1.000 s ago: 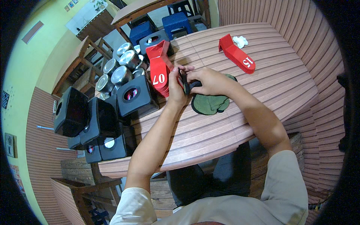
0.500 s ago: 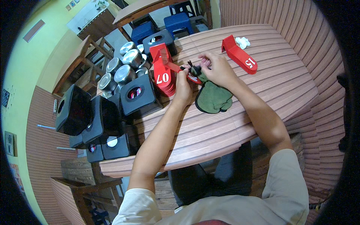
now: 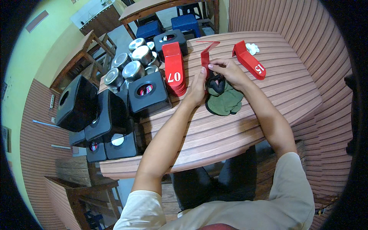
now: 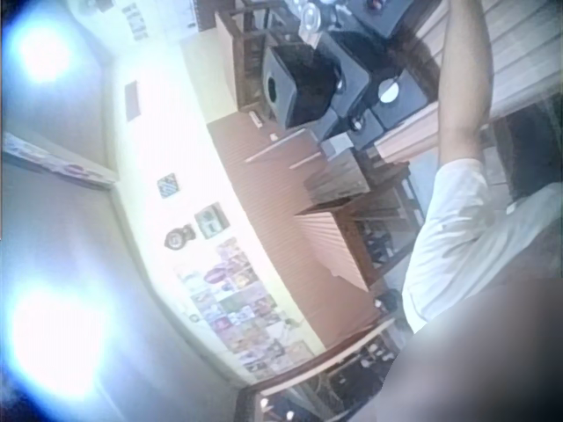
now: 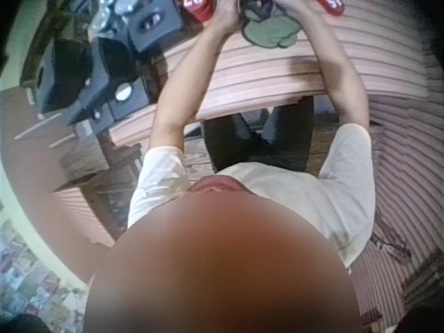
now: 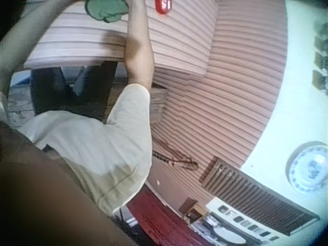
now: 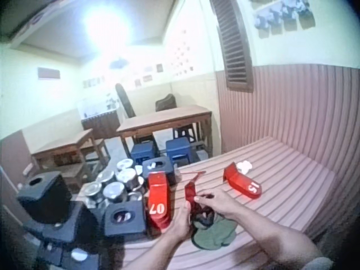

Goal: The person wipes red table number markers with a green cloth, handling them one at a time and stacking them on a wooden table. The person repeatedly picks up each marker, wipes it, and places it back in a stack.

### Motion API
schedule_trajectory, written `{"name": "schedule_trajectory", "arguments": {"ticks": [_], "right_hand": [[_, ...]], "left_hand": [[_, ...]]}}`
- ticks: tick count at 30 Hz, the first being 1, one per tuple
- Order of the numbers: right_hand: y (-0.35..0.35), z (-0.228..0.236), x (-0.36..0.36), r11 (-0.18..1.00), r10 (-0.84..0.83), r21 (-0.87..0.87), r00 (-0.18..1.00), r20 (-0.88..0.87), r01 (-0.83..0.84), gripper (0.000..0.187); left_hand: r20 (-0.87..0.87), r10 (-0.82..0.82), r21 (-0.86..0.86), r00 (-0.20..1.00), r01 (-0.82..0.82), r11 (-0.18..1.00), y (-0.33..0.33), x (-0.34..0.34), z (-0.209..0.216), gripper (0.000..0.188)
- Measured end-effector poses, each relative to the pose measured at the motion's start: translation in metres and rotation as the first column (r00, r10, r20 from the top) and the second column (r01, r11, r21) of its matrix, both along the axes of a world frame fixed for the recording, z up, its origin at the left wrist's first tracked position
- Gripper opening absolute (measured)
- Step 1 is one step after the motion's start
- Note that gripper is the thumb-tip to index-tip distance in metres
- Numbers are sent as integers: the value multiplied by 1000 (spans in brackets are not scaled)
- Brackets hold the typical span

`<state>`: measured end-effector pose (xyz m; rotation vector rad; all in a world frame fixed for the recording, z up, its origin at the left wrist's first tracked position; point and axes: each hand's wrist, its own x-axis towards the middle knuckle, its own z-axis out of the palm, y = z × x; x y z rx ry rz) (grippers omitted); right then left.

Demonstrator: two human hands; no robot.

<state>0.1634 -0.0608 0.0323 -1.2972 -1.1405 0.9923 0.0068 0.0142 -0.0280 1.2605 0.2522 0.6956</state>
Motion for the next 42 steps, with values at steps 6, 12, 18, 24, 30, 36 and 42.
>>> {"name": "schedule_trajectory", "arguments": {"ticks": [6,12,18,24,30,36,42], "right_hand": [[19,35,-6,992,-90,71,970,-226,109,18],[65,60,-12,993,-33,-118,989,-146,16,16],[105,41,-43,959,43,-281,999,-27,-49,17],[104,32,-55,956,-22,-293,996,-81,-2,21],[97,43,-32,961,23,-277,990,138,17,39],[48,35,34,987,-163,26,969,184,161,35],[0,40,122,850,-490,246,527,694,466,42]], "left_hand": [[164,109,106,980,-128,986,-11,-2,23,65],[-93,137,178,986,-119,977,2,-2,22,43],[46,240,-331,970,-212,919,15,14,-2,33],[32,187,-355,982,-164,920,13,12,2,35],[-38,271,-275,962,-271,923,8,16,7,35],[68,209,-358,976,-172,918,10,16,5,40],[58,225,-297,973,-198,934,6,13,11,39]]}}
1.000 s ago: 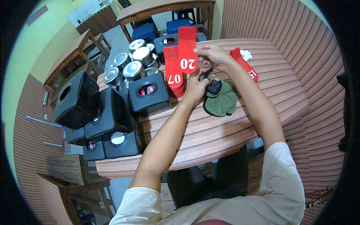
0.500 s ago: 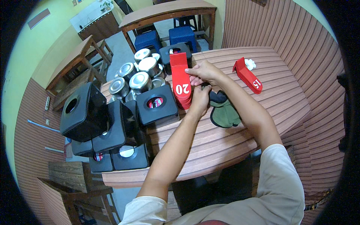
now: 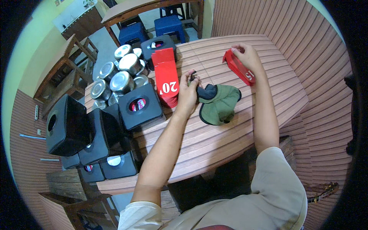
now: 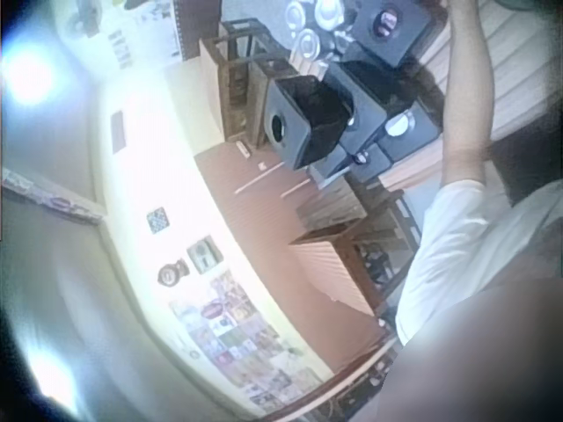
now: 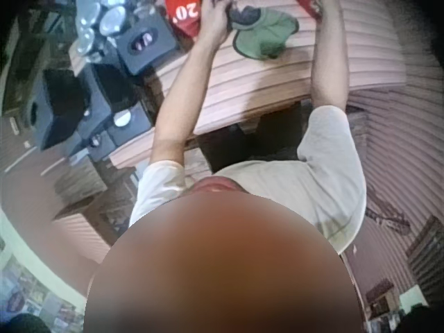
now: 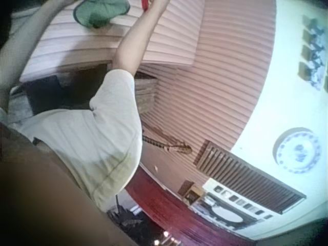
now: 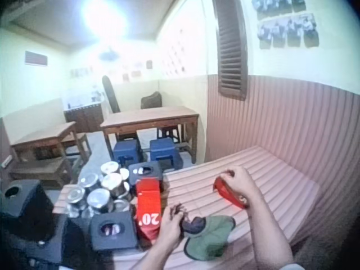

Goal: The person wipes red table number markers with a green cloth, handling them one at a time and stacking them on a wooden table. The person repeatedly picks up each marker, wipes it, and places it back in a stack.

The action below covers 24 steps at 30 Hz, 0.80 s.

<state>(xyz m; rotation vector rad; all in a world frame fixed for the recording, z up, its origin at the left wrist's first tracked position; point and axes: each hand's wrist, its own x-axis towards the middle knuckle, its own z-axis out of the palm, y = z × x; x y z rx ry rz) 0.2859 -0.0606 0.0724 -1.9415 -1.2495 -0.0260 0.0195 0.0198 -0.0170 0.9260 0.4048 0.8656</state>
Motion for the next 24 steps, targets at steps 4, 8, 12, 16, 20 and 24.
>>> {"name": "schedule_trajectory", "arguments": {"ticks": [4,8,12,16,20,24], "right_hand": [[-26,-14,13,951,23,-307,976,218,46,50],[-24,-9,18,791,17,-611,1000,13,-5,69],[-22,-3,14,855,-3,-516,994,109,59,72],[-23,10,0,934,-81,-322,971,224,152,69],[-5,20,-42,928,162,-274,936,-313,-253,60],[9,5,-94,669,619,-248,710,-336,-701,49]], "left_hand": [[30,-17,-13,999,17,1000,-1,-2,7,45],[134,40,-125,990,-23,992,-2,-5,9,56],[131,72,-117,989,-57,991,-1,-8,5,49],[-190,-37,251,981,85,964,-4,-7,3,28],[-183,-76,305,980,130,944,-10,-8,7,36],[-102,-69,208,992,89,974,-11,-9,12,44]]}}
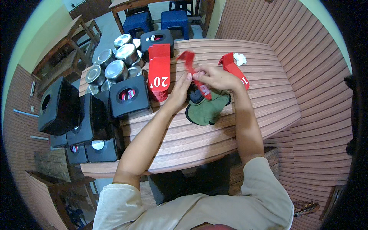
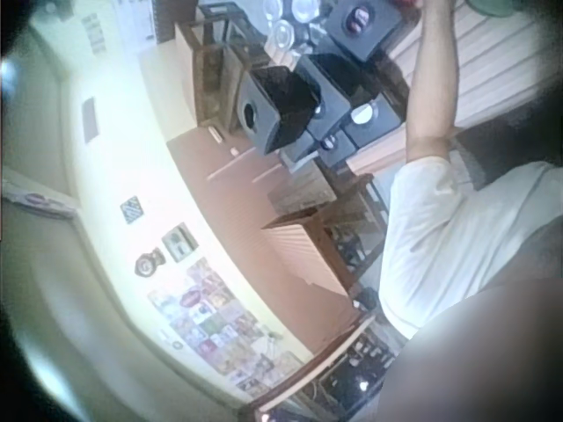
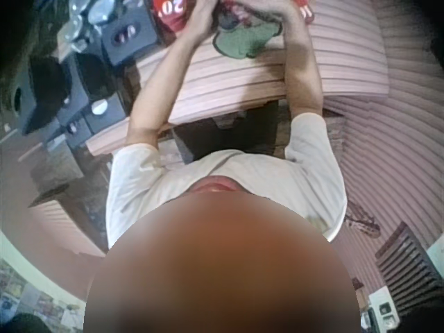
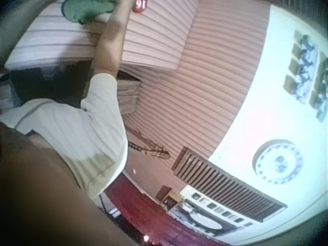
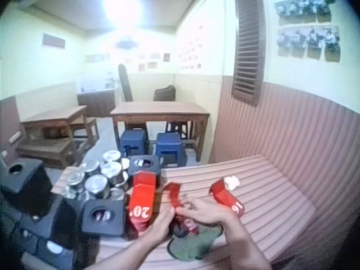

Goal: The person wipes red table number markers with a green cloth, handling them one at a time and stacking them on a wooden table. The person repeatedly picks up each marker, wipes it, and places it back in a stack.

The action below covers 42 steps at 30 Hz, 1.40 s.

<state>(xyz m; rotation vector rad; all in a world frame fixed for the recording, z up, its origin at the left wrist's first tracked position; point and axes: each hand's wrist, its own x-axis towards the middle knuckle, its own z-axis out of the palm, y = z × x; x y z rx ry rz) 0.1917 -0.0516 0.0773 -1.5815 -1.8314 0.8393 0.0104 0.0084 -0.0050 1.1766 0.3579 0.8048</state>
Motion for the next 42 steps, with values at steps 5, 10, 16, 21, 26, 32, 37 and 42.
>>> {"name": "schedule_trajectory", "arguments": {"ticks": [5,10,16,21,26,32,37,42], "right_hand": [[-1,1,13,937,-84,-349,976,-199,10,39],[-7,-8,19,956,149,-265,987,66,-126,84],[3,-17,11,944,185,-308,965,188,-121,82],[-19,-1,46,951,62,-308,951,304,36,46],[-28,13,67,981,-184,-54,983,18,185,32],[-8,10,39,916,-329,207,939,-102,343,33],[-8,25,29,840,-364,92,682,-634,534,25],[-7,17,-7,990,-138,-18,987,-82,137,24]], "left_hand": [[105,-66,-240,992,90,967,4,2,2,44],[-34,-74,-183,997,66,981,5,2,3,43],[20,-79,-188,997,81,979,4,1,5,40],[61,-54,-265,997,68,962,6,5,0,37],[2,-12,-283,1000,12,959,9,4,-3,36],[71,-44,-328,996,65,942,10,7,-4,59],[82,-82,-361,993,106,926,13,4,-6,77],[87,-119,-327,989,141,935,11,4,-5,75]]}}
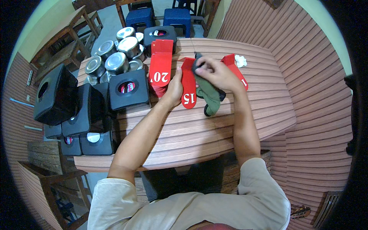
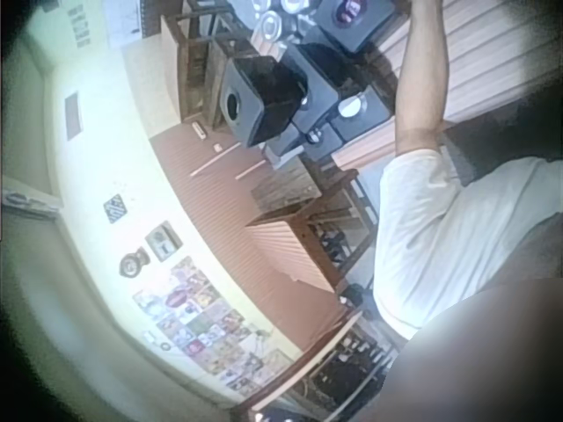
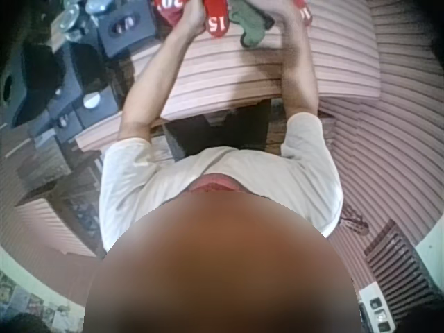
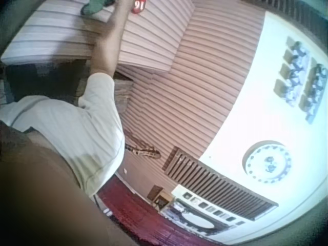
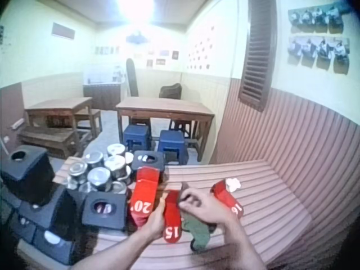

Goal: The person wipes red table number markers with a green cloth, handling them one at a time and stacking them on a wooden table. The person repeatedly picks up each marker, wipes it, and places it back in a stack.

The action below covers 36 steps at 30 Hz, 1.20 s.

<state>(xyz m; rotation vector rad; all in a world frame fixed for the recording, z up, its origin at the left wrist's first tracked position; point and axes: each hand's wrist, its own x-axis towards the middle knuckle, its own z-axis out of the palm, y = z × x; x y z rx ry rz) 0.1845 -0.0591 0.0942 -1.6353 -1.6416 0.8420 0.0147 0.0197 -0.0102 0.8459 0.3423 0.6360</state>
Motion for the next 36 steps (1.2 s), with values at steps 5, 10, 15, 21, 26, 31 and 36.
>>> {"name": "schedule_trajectory", "arguments": {"ticks": [5,10,15,21,26,31,36], "right_hand": [[16,-25,-47,918,11,386,980,197,-88,18],[16,-28,-48,917,-234,374,945,230,136,34],[22,-25,-25,805,-432,540,865,253,244,44],[18,-26,-44,883,-304,449,893,331,134,29],[15,-28,-64,888,-220,455,930,294,67,20],[14,-21,-34,967,-256,145,821,510,211,33],[14,-31,-46,913,-141,405,899,414,-43,22]], "left_hand": [[-60,114,-72,992,-118,990,-3,0,4,65],[-54,88,-94,995,-92,991,1,-2,6,63],[39,60,-96,997,-56,994,1,0,5,65],[-34,151,-82,988,-153,985,1,1,4,63],[-68,150,-140,986,-158,977,0,-5,7,61],[20,129,-100,991,-126,987,-5,3,9,58],[-117,174,-32,978,-179,983,-1,1,6,59]]}}
